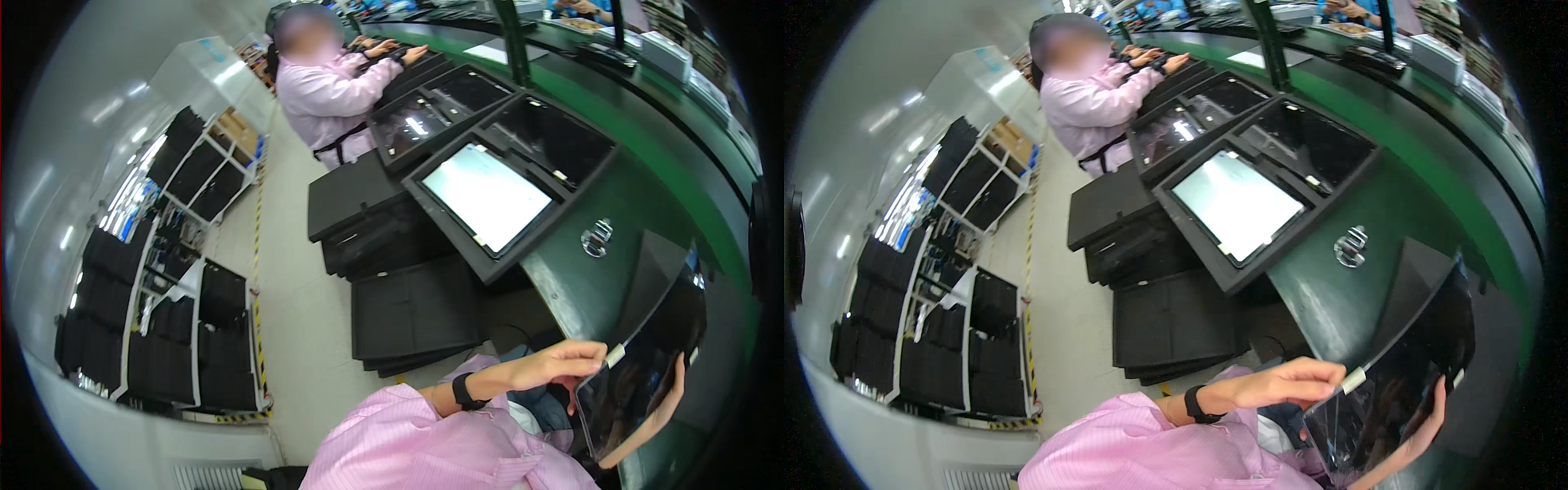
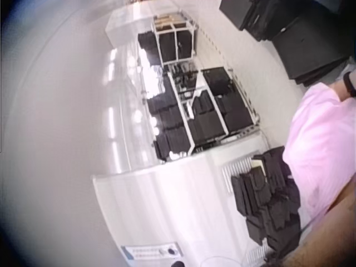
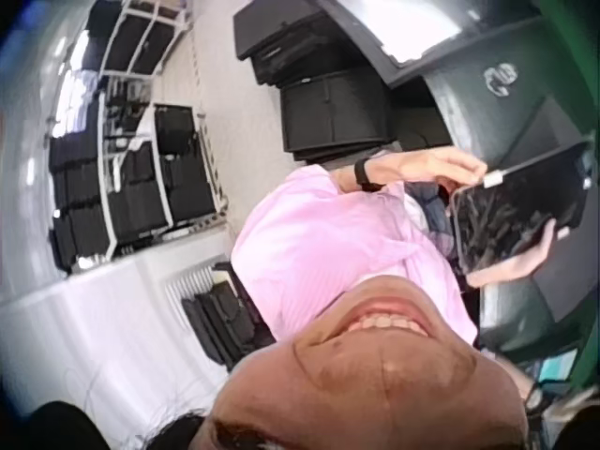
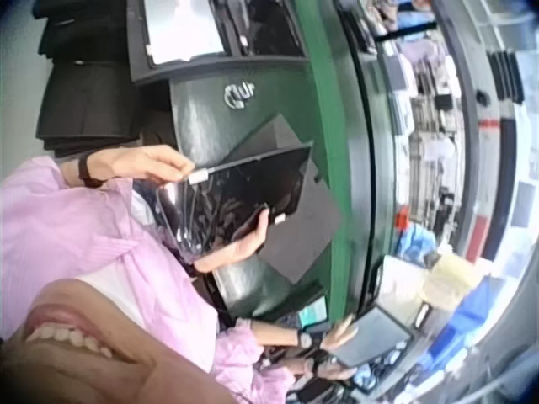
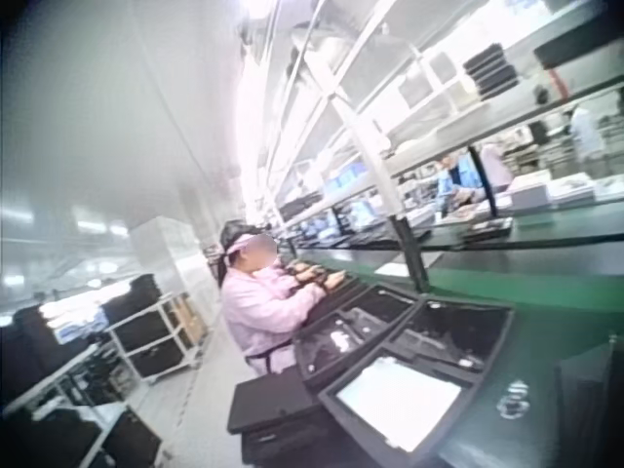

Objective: The recorder and coworkers are performing final assembly, cleaning, and inspection tasks on tablets at a production line station.

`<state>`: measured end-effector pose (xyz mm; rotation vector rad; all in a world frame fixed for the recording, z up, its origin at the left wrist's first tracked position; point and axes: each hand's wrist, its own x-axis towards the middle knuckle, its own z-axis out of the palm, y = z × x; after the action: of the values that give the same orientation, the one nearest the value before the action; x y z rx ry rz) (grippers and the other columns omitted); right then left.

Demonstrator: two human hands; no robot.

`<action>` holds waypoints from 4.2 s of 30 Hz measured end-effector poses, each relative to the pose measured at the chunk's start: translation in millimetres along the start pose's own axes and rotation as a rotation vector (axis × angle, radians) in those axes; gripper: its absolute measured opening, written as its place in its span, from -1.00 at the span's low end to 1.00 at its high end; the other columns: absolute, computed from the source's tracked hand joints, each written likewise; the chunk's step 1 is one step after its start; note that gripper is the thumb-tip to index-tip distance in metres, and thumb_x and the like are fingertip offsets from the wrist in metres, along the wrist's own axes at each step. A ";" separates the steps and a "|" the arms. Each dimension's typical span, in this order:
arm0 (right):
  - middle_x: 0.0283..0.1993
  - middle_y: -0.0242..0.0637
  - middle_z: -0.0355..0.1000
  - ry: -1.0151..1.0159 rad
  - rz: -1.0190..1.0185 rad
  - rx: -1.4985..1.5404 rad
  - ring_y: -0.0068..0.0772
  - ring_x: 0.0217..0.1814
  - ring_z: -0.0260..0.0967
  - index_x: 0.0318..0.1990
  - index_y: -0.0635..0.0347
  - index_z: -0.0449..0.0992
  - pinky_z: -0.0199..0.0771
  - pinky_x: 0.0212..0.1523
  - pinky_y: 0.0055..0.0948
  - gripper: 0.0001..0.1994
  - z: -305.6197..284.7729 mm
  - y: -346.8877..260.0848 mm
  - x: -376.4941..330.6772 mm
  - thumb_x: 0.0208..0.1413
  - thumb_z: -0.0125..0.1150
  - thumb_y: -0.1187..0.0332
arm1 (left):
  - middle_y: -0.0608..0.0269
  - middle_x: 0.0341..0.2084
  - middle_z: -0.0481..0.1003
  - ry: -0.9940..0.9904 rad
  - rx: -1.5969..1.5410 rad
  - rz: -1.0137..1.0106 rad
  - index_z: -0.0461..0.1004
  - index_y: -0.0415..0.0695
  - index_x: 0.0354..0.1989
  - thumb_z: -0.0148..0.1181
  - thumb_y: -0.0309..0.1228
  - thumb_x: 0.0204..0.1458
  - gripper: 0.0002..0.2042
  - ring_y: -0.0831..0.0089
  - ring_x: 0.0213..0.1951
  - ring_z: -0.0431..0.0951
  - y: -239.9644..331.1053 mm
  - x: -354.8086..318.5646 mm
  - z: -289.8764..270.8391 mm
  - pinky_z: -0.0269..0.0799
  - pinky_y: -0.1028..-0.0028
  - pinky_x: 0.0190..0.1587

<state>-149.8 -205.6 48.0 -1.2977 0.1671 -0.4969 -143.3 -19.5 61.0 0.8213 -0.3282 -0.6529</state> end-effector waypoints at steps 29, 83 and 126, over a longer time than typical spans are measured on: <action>-0.07 -0.21 0.42 0.142 0.381 0.141 -0.40 -0.07 0.37 -0.04 0.25 0.42 0.37 -0.02 -0.47 -0.69 -10.6 -0.9 33.8 0.08 0.08 0.34 | 0.39 -0.08 0.28 -0.065 -0.153 -0.044 0.04 -0.01 0.13 -0.05 -0.27 0.15 -0.60 0.67 -0.08 0.31 -6.2 -6.3 -17.1 0.29 0.58 -0.05; -0.06 -0.19 0.35 -0.024 -0.134 -0.268 -0.47 -0.15 0.39 0.16 0.21 0.20 0.41 -0.13 -0.61 -0.60 -7.3 8.1 10.8 0.13 -0.05 0.53 | 0.11 0.32 -0.08 -0.050 0.260 0.305 -0.16 -0.20 0.32 0.01 -0.32 0.11 -0.34 0.33 0.20 0.23 -11.3 7.1 -6.1 0.15 0.44 0.16; -0.35 -0.21 0.49 0.116 0.520 0.478 -0.42 -0.38 0.49 -0.21 0.30 0.46 0.50 -0.33 -0.52 -0.82 -65.1 -52.1 35.0 0.02 0.14 0.47 | 0.16 -0.55 0.38 -0.215 0.099 -0.150 0.33 -0.35 -0.47 0.06 -0.64 0.01 -0.94 0.49 -0.48 0.46 1.7 -15.0 -18.9 0.46 0.48 -0.36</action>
<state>-157.7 -287.8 84.9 -0.7170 0.4410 -0.1468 -144.4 1.9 49.7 0.8779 -0.5010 -0.8733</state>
